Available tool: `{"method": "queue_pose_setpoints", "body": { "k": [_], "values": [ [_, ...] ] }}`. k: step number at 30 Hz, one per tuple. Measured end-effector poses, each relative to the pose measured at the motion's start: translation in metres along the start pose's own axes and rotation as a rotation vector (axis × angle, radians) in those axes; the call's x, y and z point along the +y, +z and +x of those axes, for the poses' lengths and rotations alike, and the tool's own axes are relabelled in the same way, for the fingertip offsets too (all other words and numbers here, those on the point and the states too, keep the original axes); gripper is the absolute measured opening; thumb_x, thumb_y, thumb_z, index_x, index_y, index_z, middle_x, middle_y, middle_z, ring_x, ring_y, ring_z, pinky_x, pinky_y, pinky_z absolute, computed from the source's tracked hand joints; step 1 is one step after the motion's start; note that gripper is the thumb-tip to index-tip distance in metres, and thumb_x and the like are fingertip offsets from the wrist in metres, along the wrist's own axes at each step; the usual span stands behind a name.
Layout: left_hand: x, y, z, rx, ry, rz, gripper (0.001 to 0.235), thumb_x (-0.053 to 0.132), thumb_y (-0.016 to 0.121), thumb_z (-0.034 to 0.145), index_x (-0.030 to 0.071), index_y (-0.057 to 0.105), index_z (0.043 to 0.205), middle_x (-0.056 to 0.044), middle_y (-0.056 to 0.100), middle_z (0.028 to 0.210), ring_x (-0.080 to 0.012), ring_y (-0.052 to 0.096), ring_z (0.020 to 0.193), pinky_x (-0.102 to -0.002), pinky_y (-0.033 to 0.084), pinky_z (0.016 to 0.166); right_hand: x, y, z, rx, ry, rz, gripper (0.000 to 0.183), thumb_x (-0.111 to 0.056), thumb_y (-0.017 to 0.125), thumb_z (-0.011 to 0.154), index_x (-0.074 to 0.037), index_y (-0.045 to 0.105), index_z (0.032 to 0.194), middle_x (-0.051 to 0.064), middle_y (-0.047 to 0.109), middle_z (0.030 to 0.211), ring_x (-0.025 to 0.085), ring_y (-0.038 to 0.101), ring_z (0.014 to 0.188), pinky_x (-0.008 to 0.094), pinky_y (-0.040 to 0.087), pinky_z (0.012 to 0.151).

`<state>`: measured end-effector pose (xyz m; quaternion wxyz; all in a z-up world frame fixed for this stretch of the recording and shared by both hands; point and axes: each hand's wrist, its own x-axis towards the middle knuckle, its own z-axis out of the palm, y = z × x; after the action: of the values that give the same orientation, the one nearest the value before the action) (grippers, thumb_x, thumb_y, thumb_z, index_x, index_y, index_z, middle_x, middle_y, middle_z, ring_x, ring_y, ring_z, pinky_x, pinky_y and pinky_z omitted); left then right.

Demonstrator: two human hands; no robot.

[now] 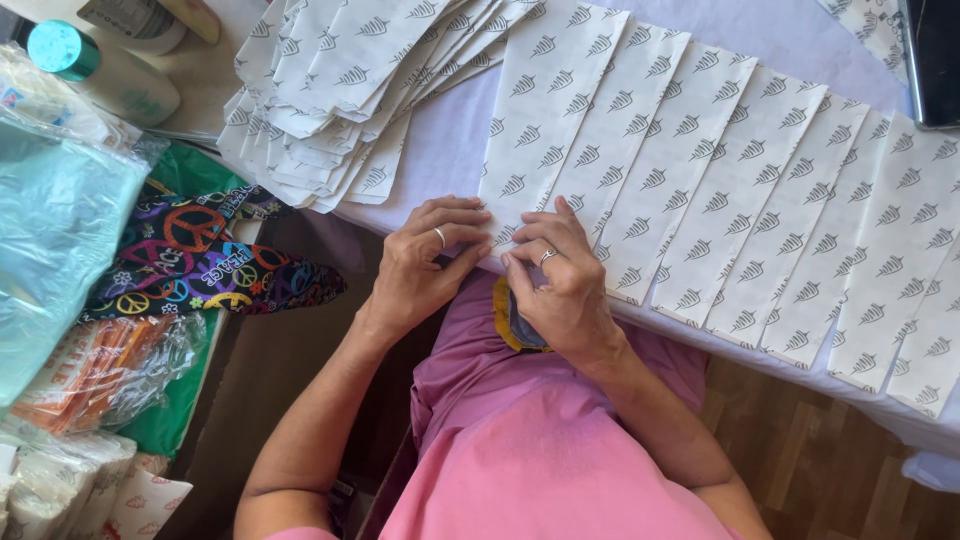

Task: Laying out printed paper strips on a table and applying white glue to one end of each strip.

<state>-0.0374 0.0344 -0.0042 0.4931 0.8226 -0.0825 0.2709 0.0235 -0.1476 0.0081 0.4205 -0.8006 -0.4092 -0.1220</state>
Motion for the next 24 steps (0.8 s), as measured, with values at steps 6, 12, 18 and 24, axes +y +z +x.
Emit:
{"method": "queue_pose_setpoints", "body": {
  "k": [6,12,18,24],
  "values": [
    [0.003,0.004,0.0,0.031,-0.074,-0.012,0.01,0.002,0.079,0.088,0.003,0.077,0.098,-0.011,0.077,0.104,-0.035,0.071,0.113,-0.047,0.051,0.104,0.001,-0.004,0.006,-0.045,0.135,0.094,0.01,0.001,0.083,0.083,0.001,0.074,0.085,0.009,0.07,0.092,0.029,0.071,0.107,0.049,0.039,0.119],
    [0.003,0.005,0.003,0.035,-0.093,0.02,0.018,0.002,0.081,0.084,0.004,0.076,0.101,-0.01,0.076,0.104,-0.0349,0.07,0.114,-0.048,0.05,0.105,0.0,-0.006,0.009,-0.055,0.159,0.094,0.011,0.001,0.084,0.082,0.001,0.074,0.086,0.01,0.071,0.093,0.03,0.071,0.108,0.049,0.037,0.119],
    [-0.004,-0.008,0.016,0.026,-0.079,0.181,0.028,-0.013,0.058,0.091,0.007,0.078,0.097,-0.01,0.074,0.093,-0.033,0.071,0.099,-0.042,0.055,0.091,-0.001,-0.006,0.007,-0.058,0.158,0.11,0.009,0.001,0.083,0.083,0.0,0.074,0.085,0.009,0.071,0.092,0.03,0.072,0.107,0.049,0.036,0.12],
    [-0.024,-0.053,0.097,0.042,0.126,0.796,0.059,0.024,0.088,0.08,0.016,0.058,0.13,-0.019,0.053,0.129,-0.0435,0.047,0.12,-0.057,0.032,0.099,0.0,-0.004,0.003,-0.023,0.083,0.087,0.01,0.003,0.08,0.084,-0.001,0.071,0.086,0.009,0.068,0.093,0.03,0.07,0.105,0.052,0.039,0.12]
  ]
}}
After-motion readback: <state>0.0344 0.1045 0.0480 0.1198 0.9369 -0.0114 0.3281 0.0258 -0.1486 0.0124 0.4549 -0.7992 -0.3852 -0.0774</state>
